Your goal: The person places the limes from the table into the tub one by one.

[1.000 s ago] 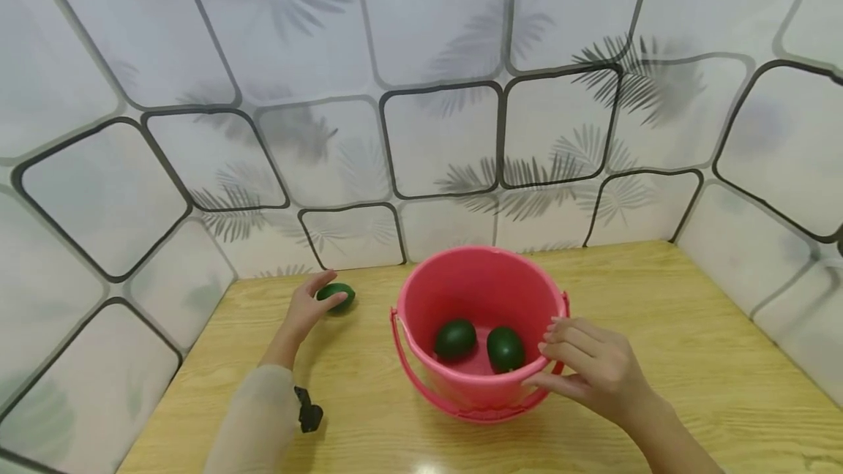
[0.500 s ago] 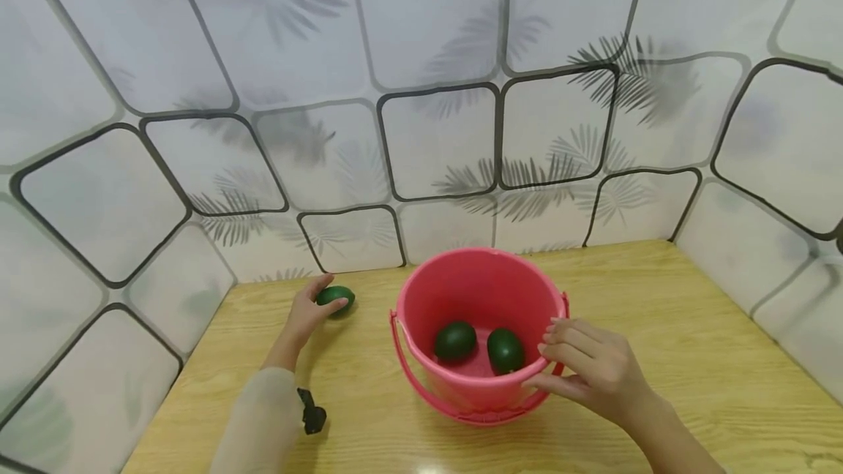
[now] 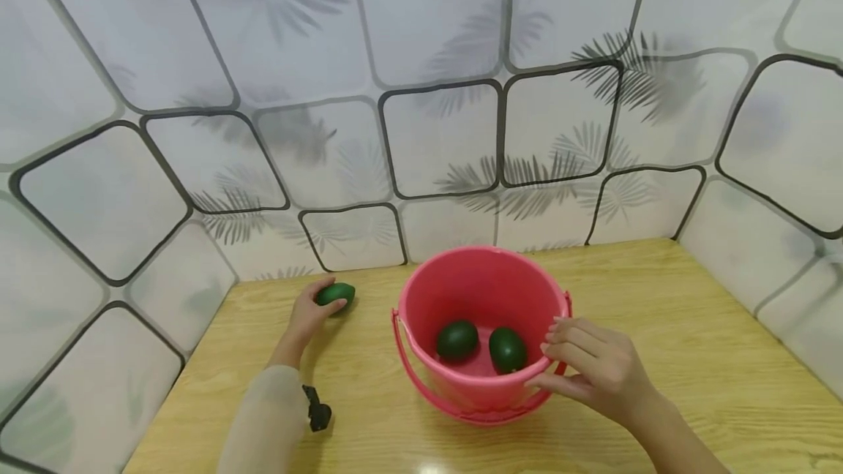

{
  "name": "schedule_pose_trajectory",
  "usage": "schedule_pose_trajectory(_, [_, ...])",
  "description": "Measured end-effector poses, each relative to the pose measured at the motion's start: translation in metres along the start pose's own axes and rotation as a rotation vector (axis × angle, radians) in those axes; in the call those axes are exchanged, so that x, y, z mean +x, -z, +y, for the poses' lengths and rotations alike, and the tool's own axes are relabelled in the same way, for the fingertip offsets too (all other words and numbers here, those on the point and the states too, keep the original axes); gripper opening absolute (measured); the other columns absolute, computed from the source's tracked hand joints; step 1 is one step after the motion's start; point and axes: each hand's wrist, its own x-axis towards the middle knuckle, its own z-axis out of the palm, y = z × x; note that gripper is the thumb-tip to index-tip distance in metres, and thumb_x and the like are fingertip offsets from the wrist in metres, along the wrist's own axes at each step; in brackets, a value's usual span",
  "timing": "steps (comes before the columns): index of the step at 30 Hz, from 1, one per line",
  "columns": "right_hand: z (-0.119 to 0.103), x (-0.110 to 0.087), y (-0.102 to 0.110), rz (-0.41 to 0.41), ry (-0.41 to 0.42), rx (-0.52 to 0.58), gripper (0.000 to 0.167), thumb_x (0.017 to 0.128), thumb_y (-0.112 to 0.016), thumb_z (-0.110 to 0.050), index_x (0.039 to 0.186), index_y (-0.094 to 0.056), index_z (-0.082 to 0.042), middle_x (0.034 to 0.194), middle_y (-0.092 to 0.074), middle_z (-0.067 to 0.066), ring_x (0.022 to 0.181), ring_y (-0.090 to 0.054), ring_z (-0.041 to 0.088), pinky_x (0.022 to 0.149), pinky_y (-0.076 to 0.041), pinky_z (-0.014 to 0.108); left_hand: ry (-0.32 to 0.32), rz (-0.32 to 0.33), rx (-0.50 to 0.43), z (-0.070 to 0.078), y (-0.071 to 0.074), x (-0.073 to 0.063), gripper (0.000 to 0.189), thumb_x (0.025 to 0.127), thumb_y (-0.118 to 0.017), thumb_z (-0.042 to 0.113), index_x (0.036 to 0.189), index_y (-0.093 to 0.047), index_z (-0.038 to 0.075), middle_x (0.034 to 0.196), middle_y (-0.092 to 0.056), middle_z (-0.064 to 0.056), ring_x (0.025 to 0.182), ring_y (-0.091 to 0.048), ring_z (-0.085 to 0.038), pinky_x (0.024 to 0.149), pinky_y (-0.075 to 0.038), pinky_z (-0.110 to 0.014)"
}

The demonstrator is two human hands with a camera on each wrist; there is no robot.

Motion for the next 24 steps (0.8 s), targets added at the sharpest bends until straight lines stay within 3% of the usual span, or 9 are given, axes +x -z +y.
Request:
schedule_pose_trajectory(4, [0.0008, -0.0017, 0.0002, 0.0, -0.003, 0.004, 0.043, 0.081, -0.069, -0.045, 0.064, -0.067, -0.006, 0.067, -0.065, 0.007, 0.061, -0.062, 0.021, 0.068, -0.056, 0.024, 0.003, 0.019, 0.067, -0.0003, -0.0025, 0.0017, 0.057, 0.086, -0.069, 0.012, 0.137, -0.046, 0.002, 0.143, -0.039, -0.021, 0.128, -0.037, -0.04, 0.107, -0.031, -0.053])
schedule_pose_trajectory(16, [0.0007, -0.0048, 0.0, -0.004, -0.012, 0.01, 0.042, 0.081, -0.07, -0.044, 0.064, -0.067, -0.006, 0.067, -0.065, 0.006, 0.062, -0.062, 0.02, 0.069, -0.055, 0.023, 0.036, 0.026, 0.001, 0.0009, -0.0032, -0.0044, 0.059, 0.085, -0.071, 0.012, 0.137, -0.046, 0.001, 0.142, -0.042, -0.022, 0.126, -0.042, -0.039, 0.104, -0.035, -0.05])
schedule_pose_trajectory(24, [-0.0002, 0.0024, -0.001, 0.002, -0.006, 0.0, 0.044, 0.084, -0.067, -0.044, 0.063, -0.066, -0.005, 0.065, -0.064, 0.007, 0.06, -0.061, 0.02, 0.066, -0.056, 0.023, 0.019, 0.025, 0.057, 0.0005, -0.0057, -0.0047, 0.06, 0.084, -0.072, 0.016, 0.136, -0.047, 0.001, 0.137, -0.043, -0.021, 0.122, -0.044, -0.038, 0.102, -0.037, -0.05])
